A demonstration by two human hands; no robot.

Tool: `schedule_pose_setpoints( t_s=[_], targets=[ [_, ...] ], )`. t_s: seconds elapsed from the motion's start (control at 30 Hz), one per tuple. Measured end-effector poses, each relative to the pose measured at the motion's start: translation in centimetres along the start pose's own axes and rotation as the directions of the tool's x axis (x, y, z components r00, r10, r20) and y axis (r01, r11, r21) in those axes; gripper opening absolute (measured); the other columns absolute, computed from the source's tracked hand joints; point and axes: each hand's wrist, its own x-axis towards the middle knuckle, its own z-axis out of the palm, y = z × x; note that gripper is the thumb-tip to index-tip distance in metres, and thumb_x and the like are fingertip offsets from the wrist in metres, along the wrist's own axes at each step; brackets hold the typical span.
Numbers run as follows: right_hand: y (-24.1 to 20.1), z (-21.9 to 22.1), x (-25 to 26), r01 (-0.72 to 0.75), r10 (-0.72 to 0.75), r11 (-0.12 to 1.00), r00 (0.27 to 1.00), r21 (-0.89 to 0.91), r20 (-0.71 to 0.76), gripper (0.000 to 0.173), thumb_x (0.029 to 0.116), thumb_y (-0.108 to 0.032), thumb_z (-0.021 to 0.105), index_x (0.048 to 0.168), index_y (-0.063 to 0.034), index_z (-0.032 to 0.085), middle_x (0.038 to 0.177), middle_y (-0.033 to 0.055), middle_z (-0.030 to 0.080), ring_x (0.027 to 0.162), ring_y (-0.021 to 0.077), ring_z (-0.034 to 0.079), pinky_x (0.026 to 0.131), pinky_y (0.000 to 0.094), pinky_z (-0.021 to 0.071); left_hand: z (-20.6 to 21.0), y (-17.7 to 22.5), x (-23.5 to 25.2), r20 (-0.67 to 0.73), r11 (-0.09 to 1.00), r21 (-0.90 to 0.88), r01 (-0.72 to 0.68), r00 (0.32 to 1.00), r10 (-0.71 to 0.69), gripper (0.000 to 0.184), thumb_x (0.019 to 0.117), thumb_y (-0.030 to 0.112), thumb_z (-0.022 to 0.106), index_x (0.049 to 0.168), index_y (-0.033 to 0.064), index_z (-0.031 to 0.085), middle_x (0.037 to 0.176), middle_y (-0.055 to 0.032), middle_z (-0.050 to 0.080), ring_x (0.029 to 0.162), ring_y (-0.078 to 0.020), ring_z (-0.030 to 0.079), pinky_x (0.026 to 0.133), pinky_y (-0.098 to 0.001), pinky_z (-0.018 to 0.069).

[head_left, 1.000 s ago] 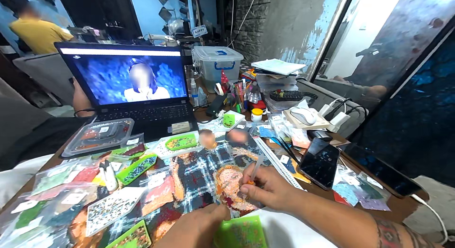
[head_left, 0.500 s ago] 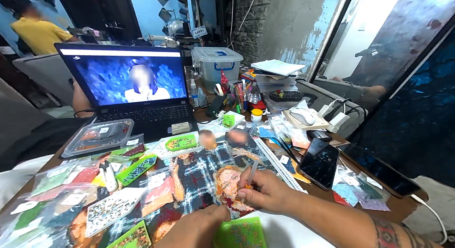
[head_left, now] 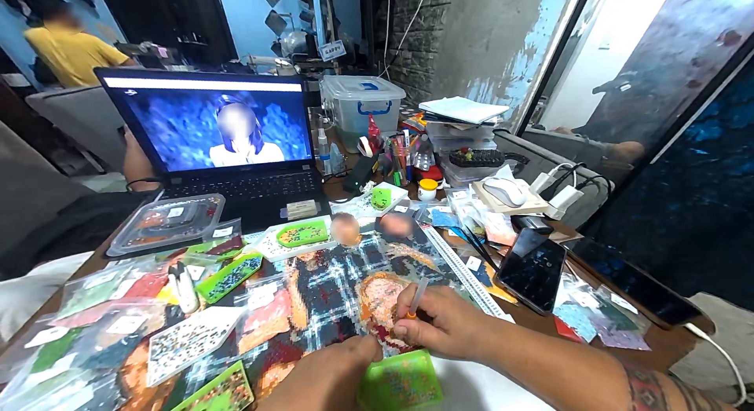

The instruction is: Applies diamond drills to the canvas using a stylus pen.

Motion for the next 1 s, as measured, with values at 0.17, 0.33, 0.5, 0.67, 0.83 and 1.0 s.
schedule_pose_setpoints(
  t_s=[0.17,0.33,0.5,0.67,0.83,1.0],
  targets=[
    [-0.3,0.4,-0.1,0.01,0.003,0.992,0.995,0.124,-0.099,0.027,0.1069,-0.025,0.055,0.102,0.0009,0.059,0.078,0.0076,0.061,0.066,0.003,0.056,0.062,0.016,0.0476,0.1,0.7,0.1,-0.031,0.998,0.03,0.052,0.998,-0.051,0.051,0.089,0.036,0.079,0.122,0.0005,0.063,0.106,-0.0208,0.069,0.095,-0.0393,0.07,0.083,-0.0603,0.055],
    [-0.6,1.1,0.0,0.043,-0.031,0.979,0.998,0.199,-0.061,0.029,0.1071,-0.027,0.054,0.103,0.0015,0.057,0.081,0.0087,0.063,0.068,0.003,0.057,0.064,0.0158,0.0474,0.3,0.9,0.2,-0.066,0.997,0.057,0.043,0.997,-0.039,0.052,0.0899,0.037,0.078,0.12,-0.0018,0.062,0.105,-0.0222,0.07,0.096,-0.0405,0.07,0.082,-0.061,0.055],
    [-0.6,1.4,0.1,0.034,-0.028,0.971,0.999,0.235,-0.032,0.028,0.1072,-0.027,0.054,0.105,0.0016,0.057,0.085,0.0096,0.065,0.071,0.0034,0.058,0.065,0.0161,0.0482,0.6,0.7,0.3,-0.109,0.998,0.065,0.01,0.994,-0.003,0.052,0.0895,0.039,0.078,0.117,-0.0023,0.062,0.102,-0.0215,0.07,0.094,-0.0399,0.07,0.08,-0.0606,0.0555],
    [-0.6,1.7,0.3,0.037,-0.031,0.979,0.999,0.199,-0.036,0.029,0.1064,-0.026,0.056,0.104,0.0031,0.058,0.081,0.0103,0.062,0.067,0.005,0.056,0.063,0.017,0.0468,0.8,0.8,0.5,-0.114,0.997,0.076,0.021,0.993,-0.013,0.053,0.0899,0.04,0.077,0.118,-0.0021,0.061,0.103,-0.0218,0.069,0.095,-0.0403,0.07,0.08,-0.0606,0.0551],
    [-0.5,1.9,0.4,0.052,-0.045,0.984,0.998,0.17,-0.048,0.029,0.1064,-0.026,0.056,0.104,0.0032,0.058,0.079,0.0103,0.06,0.067,0.0058,0.056,0.063,0.0174,0.0472,0.8,0.7,0.6,-0.117,0.996,0.085,0.022,0.993,-0.012,0.055,0.0896,0.041,0.077,0.12,-0.0023,0.061,0.103,-0.0221,0.07,0.096,-0.0401,0.07,0.081,-0.0602,0.0552],
    [-0.5,1.9,0.4,0.044,-0.037,0.986,0.998,0.163,-0.041,0.029,0.1062,-0.026,0.056,0.104,0.0032,0.058,0.077,0.01,0.059,0.065,0.0064,0.055,0.062,0.018,0.0471,0.9,0.7,0.6,-0.12,0.996,0.086,0.022,0.993,-0.011,0.055,0.0894,0.042,0.077,0.118,-0.002,0.061,0.103,-0.0219,0.069,0.095,-0.0398,0.07,0.08,-0.0598,0.0553]
  ],
)
